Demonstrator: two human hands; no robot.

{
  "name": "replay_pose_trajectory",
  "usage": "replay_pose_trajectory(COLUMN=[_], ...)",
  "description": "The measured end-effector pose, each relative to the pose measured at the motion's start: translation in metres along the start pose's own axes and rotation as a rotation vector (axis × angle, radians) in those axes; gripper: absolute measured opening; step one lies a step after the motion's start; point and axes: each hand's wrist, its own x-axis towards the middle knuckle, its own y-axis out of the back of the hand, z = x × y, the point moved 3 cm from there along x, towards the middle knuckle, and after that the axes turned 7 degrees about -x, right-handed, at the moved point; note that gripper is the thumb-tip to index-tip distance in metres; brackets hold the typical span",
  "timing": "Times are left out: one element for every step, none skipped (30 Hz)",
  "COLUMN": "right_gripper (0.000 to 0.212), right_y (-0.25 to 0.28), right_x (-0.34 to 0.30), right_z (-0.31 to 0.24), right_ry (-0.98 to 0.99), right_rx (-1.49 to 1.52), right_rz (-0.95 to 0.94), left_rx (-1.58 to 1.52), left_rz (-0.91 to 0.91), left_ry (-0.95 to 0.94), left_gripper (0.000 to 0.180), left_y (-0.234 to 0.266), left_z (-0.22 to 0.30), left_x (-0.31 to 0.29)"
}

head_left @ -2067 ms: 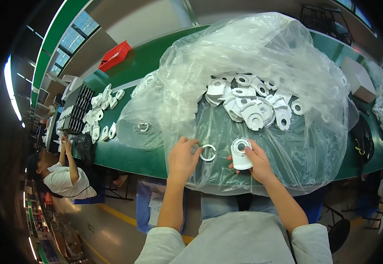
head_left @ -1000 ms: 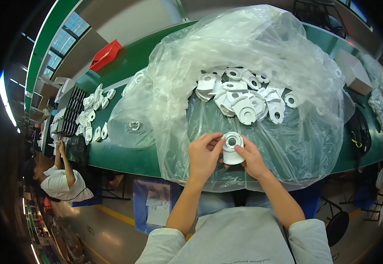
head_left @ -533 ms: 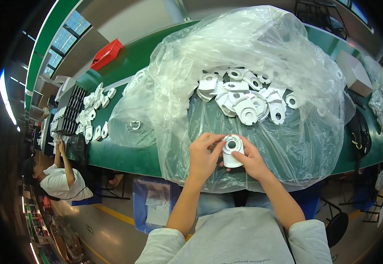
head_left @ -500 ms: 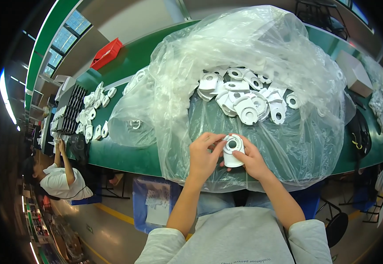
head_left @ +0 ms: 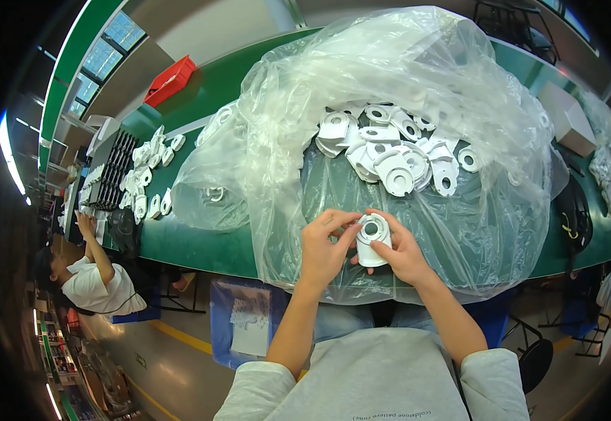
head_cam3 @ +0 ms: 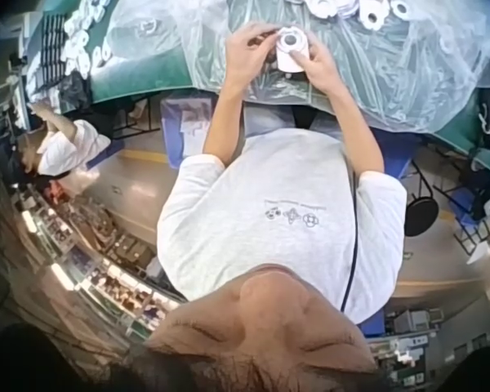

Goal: Assembling small electronic components by inserting a circular ring into a white plastic housing.

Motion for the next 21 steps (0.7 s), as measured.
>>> replay_pose_trajectory(right_gripper=[0.051, 0.051, 0.049, 0.046, 0.046, 0.044, 0.042, 0.042, 0.043, 0.046, 0.046, 0.047, 0.048, 0.048, 0.048, 0.048, 0.048, 0.048, 0.047, 0.047, 0.046], right_y=[0.0, 0.0, -0.001, -0.001, -0.001, -0.001, -0.001, 0.0, 0.001, 0.002, 0.002, 0.002, 0.002, 0.002, 0.001, 0.001, 0.001, 0.0, 0.0, 0.0, 0.001], right_x=[0.0, 0.001, 0.001, 0.001, 0.0, 0.0, 0.0, 0.0, 0.001, 0.001, 0.001, 0.002, 0.002, 0.002, 0.002, 0.002, 0.001, 0.001, 0.001, 0.001, 0.001], right_z=[0.0, 0.0, -0.001, 0.0, 0.0, 0.0, 0.0, 0.001, 0.004, 0.005, 0.005, 0.006, 0.006, 0.005, 0.004, 0.003, 0.002, 0.001, 0.001, 0.001, 0.001], right_ry=[0.004, 0.002, -0.016, -0.035, -0.036, -0.029, -0.023, -0.023, 0.002, 0.027, 0.027, 0.018, 0.01, 0.01, -0.015, -0.039, -0.039, -0.038, -0.037, -0.038, -0.024], right_rx=[0.002, 0.003, 0.02, 0.038, 0.039, 0.095, 0.151, 0.151, 0.171, 0.19, 0.191, 0.182, 0.173, 0.173, 0.135, 0.097, 0.097, 0.101, 0.105, 0.106, 0.161], right_rz=[-0.002, -0.003, -0.001, 0.001, 0.0, -0.001, -0.001, 0.0, 0.001, 0.003, 0.003, 0.005, 0.006, 0.005, 0.012, 0.02, 0.021, 0.022, 0.022, 0.022, 0.011], left_rx=[0.0, 0.013, 0.027, 0.027, 0.049, 0.071, 0.071, 0.065, 0.058, 0.058, -0.014, -0.087, -0.086, -0.139, -0.192, -0.192, -0.21, -0.228, -0.202, -0.202, -0.22], left_rz=[0.001, -0.009, -0.018, -0.017, -0.011, -0.005, -0.005, 0.015, 0.035, 0.035, 0.051, 0.067, 0.067, 0.098, 0.129, 0.128, 0.148, 0.169, 0.161, 0.161, 0.134], left_ry=[0.001, 0.014, 0.026, 0.027, -0.021, -0.07, -0.069, -0.051, -0.032, -0.032, 0.012, 0.055, 0.055, 0.052, 0.049, 0.049, 0.068, 0.088, 0.081, 0.081, 0.083], left_gripper=[0.016, 0.016, 0.016, 0.016, 0.016, 0.016, 0.016, 0.016, 0.016, 0.016, 0.015, 0.014, 0.014, 0.014, 0.014, 0.014, 0.014, 0.014, 0.014, 0.014, 0.014], left_y=[0.001, 0.001, 0.001, 0.001, 0.0, 0.0, 0.0, 0.001, 0.001, 0.002, 0.002, 0.002, 0.003, 0.005, 0.006, 0.008, 0.012, 0.014, 0.015, 0.013, 0.008], left_z=[0.001, 0.002, 0.002, 0.002, 0.003, 0.004, 0.003, 0.002, 0.001, 0.002, 0.003, 0.002, 0.001, -0.002, -0.006, -0.008, -0.011, -0.012, -0.011, -0.007, -0.004], left_x=[0.0, 0.0, 0.001, 0.0, 0.0, 0.0, 0.001, 0.001, 0.001, 0.001, 0.001, 0.002, 0.002, 0.002, 0.002, 0.003, 0.004, 0.004, 0.004, 0.003, 0.002])
